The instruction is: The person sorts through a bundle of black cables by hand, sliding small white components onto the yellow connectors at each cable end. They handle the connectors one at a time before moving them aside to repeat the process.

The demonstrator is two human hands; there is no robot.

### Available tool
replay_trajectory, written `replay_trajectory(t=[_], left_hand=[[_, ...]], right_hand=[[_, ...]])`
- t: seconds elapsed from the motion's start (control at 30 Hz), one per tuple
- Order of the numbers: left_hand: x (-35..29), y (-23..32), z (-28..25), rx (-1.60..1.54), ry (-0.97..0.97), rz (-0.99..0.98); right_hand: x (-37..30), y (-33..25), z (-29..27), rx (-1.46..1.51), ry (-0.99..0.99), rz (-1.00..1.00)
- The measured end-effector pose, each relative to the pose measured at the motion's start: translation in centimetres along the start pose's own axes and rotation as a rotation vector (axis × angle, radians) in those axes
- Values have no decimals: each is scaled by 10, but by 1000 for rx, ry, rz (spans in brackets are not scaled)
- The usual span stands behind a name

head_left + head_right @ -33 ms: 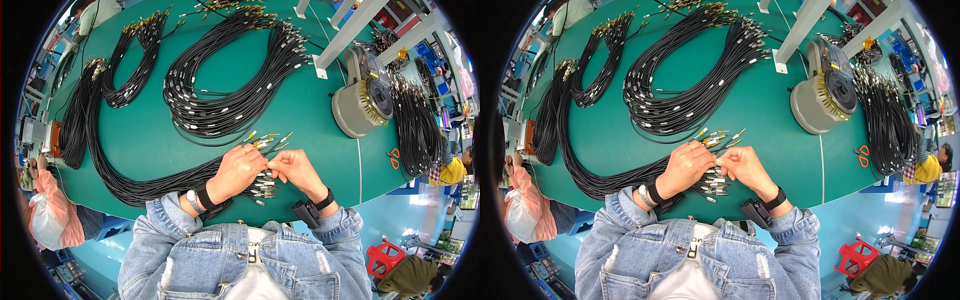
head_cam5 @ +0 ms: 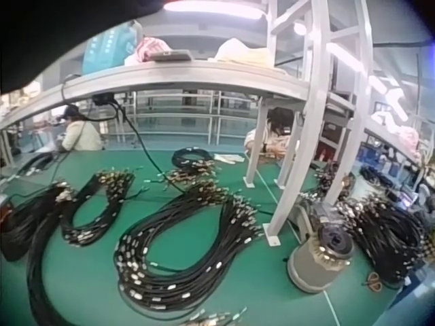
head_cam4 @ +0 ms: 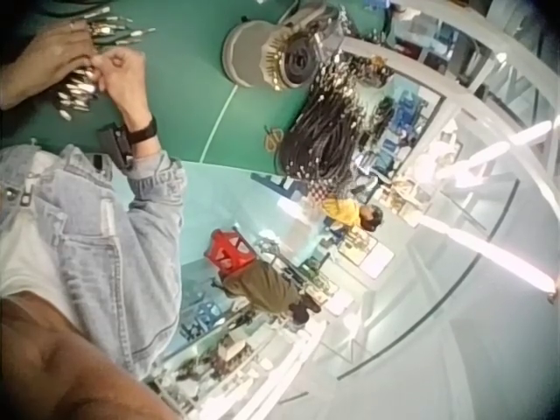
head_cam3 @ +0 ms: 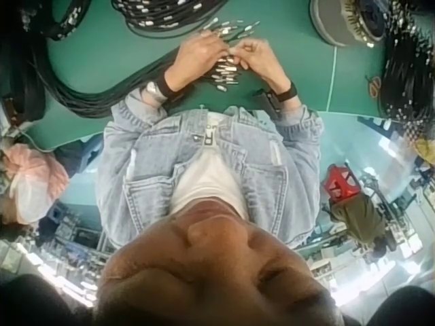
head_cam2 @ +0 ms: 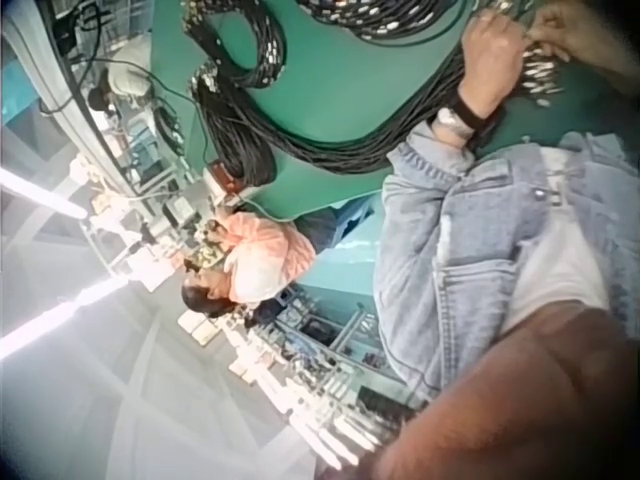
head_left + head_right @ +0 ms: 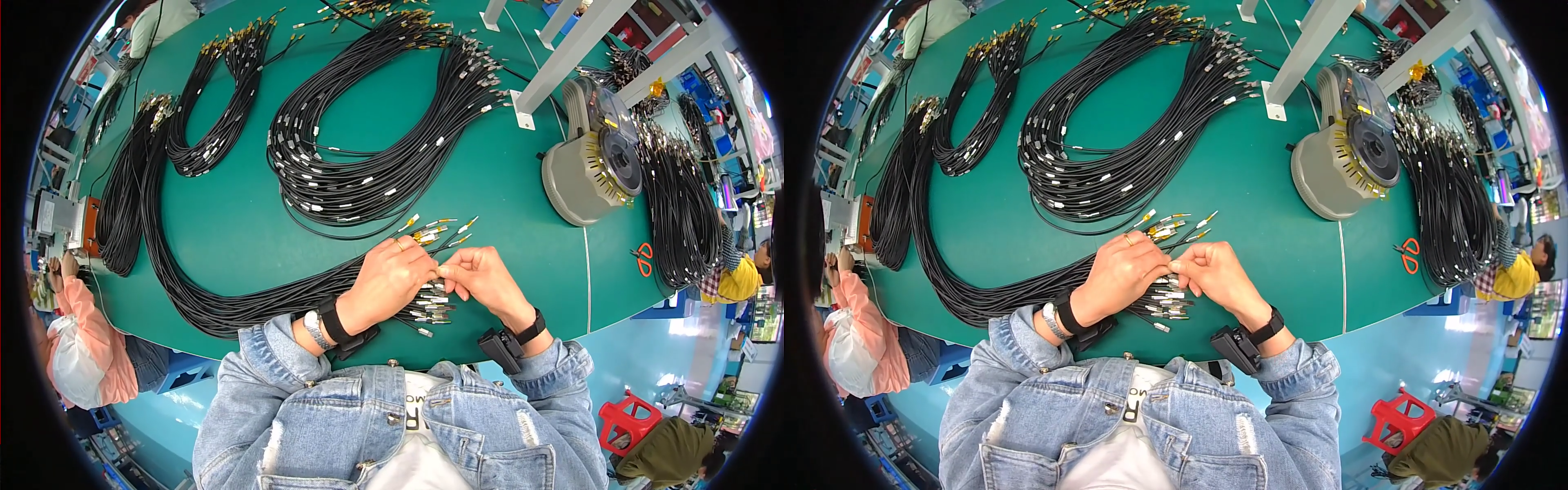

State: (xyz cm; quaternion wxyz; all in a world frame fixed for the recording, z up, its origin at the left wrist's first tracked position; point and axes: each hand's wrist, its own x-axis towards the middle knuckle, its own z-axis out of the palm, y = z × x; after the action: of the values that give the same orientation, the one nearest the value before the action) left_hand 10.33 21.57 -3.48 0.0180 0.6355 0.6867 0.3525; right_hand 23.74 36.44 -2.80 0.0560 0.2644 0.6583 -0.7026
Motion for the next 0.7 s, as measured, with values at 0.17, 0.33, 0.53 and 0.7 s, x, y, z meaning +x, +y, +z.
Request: replay_trajectory(t=[0.17, 0.33, 0.53, 0.7], left_hand=[[4, -2, -18, -18, 71, -122], [-2, -15, -23, 159, 48, -210], [-5, -19, -18, 170, -11, -225], [-7, -19, -17, 134, 37, -236]], right_hand=[[-2, 1, -3, -145, 54, 25], [2, -17, 3, -578, 267, -170], [33, -5, 27, -547, 376, -560], [37, -8, 32, -461, 435, -354]])
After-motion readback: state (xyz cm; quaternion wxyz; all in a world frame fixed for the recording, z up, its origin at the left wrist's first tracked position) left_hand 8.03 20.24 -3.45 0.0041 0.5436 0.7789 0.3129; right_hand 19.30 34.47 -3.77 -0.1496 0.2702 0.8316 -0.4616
